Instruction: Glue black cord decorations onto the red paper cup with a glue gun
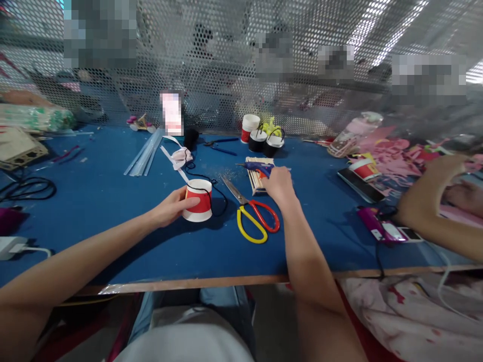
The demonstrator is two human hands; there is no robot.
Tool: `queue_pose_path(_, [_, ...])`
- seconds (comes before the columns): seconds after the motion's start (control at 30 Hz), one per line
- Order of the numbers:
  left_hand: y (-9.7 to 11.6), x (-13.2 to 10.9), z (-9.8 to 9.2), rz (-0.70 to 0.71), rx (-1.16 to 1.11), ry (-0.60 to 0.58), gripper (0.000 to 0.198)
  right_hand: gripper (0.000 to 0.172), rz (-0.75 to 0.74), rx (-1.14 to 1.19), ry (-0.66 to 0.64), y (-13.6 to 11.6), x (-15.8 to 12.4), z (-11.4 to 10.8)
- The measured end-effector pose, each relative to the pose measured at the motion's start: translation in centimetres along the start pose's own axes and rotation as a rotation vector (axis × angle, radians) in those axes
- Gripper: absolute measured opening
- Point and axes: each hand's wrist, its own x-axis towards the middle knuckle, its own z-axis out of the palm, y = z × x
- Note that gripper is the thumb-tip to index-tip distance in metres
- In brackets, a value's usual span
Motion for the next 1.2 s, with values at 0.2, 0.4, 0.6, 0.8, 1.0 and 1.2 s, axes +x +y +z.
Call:
queue_pose_path(0.2, [-0.6,0.4,0.1,-0.035,-0.093,0.019,0.047,0.028,0.037,-0.085,-0.036,0.2,-0.2,0.4])
queue_pose_path(0.4, [-0.3,1.2,0.5,-0.046,-0.154,-0.003,0.049,0.041,0.112,-0.046,0.025,0.2,-0.6,0.2])
queue_pose_path(0.6, [-1.1,1.8,0.1,0.006,-0.048,0.102,0.052,0.038,0.203,0.424,0.156,-0.2,-1.2,-0.4])
queue_pose_path(0.8, [-0.7,2.1,-0.6,0.094,0.066,0.179,0.057,0.018,-0.017,0.922,-0.196,-3.9,-3.9,-3.5])
queue_pose_path(1.0, [-1.3,2.4,-1.2,0.113,-0.018,0.189,0.053,0.021,-0.102,0.912,-0.245,-6.8,-6.8,-3.9])
queue_pose_path(1.2, [-2.0,2.7,-1.7,0.085,-0.112,0.133,0.051,0.022,-0.057,0.852,-0.253,-7.3,-8.8,-1.5])
